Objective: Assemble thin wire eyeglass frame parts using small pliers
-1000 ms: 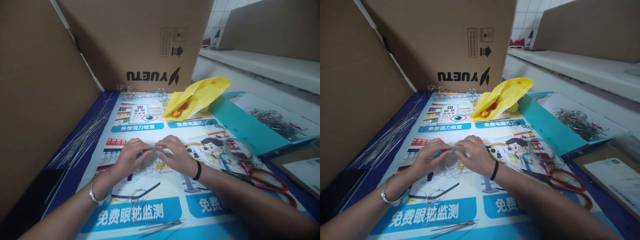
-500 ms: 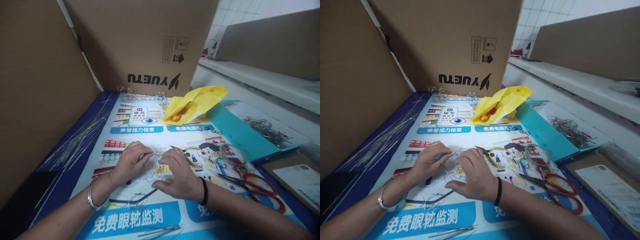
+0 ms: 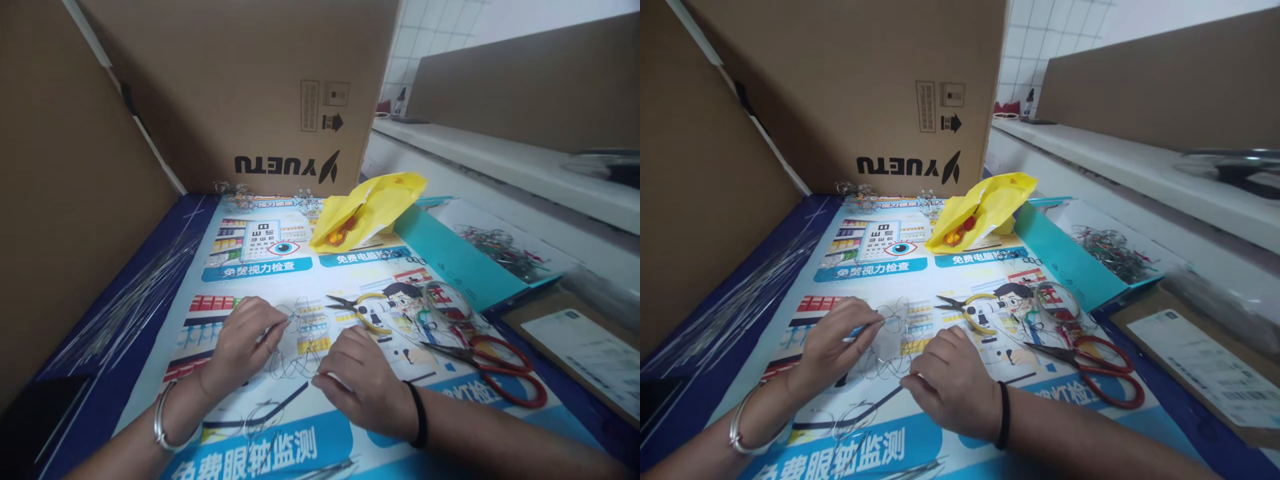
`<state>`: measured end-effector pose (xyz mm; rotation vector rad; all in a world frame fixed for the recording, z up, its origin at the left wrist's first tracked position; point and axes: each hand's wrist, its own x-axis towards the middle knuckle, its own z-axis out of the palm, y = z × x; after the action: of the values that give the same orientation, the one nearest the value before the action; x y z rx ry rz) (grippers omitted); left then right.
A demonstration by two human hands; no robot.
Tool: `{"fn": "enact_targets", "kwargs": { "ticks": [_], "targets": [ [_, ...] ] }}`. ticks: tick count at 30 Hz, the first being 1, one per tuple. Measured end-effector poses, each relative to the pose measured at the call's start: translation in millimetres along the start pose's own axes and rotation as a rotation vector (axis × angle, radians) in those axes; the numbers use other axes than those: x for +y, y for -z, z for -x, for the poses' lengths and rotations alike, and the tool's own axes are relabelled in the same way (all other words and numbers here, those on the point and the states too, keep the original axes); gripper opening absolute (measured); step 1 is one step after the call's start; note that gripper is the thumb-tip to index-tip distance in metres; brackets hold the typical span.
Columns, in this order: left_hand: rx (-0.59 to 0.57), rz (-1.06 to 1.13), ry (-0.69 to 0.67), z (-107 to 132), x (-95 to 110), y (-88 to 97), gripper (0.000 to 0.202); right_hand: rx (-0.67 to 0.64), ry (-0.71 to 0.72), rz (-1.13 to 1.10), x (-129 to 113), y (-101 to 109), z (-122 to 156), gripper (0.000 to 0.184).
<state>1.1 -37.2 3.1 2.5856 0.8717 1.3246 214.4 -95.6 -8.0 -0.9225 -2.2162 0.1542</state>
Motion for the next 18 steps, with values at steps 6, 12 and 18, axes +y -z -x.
{"fn": "enact_targets", "kwargs": {
  "ticks": [6, 12, 18],
  "targets": [
    [-0.02, -0.02, -0.021, 0.7, 2.3, -0.8, 0.015, 0.003, 0.002, -0.031, -1.7, 1.5, 0.1, 0.012],
    [-0.027, -0.044, -0.035, -1.3, 5.2, 0.1, 0.013, 0.005, -0.011, -0.059, -2.3, 1.8, 0.8, 0.014],
    [-0.058, -0.081, -0.08, -1.3, 6.3, 1.5, 0.015, 0.03, -0.147, -0.179, -4.9, -1.1, 1.1, 0.013]
  ]
}}
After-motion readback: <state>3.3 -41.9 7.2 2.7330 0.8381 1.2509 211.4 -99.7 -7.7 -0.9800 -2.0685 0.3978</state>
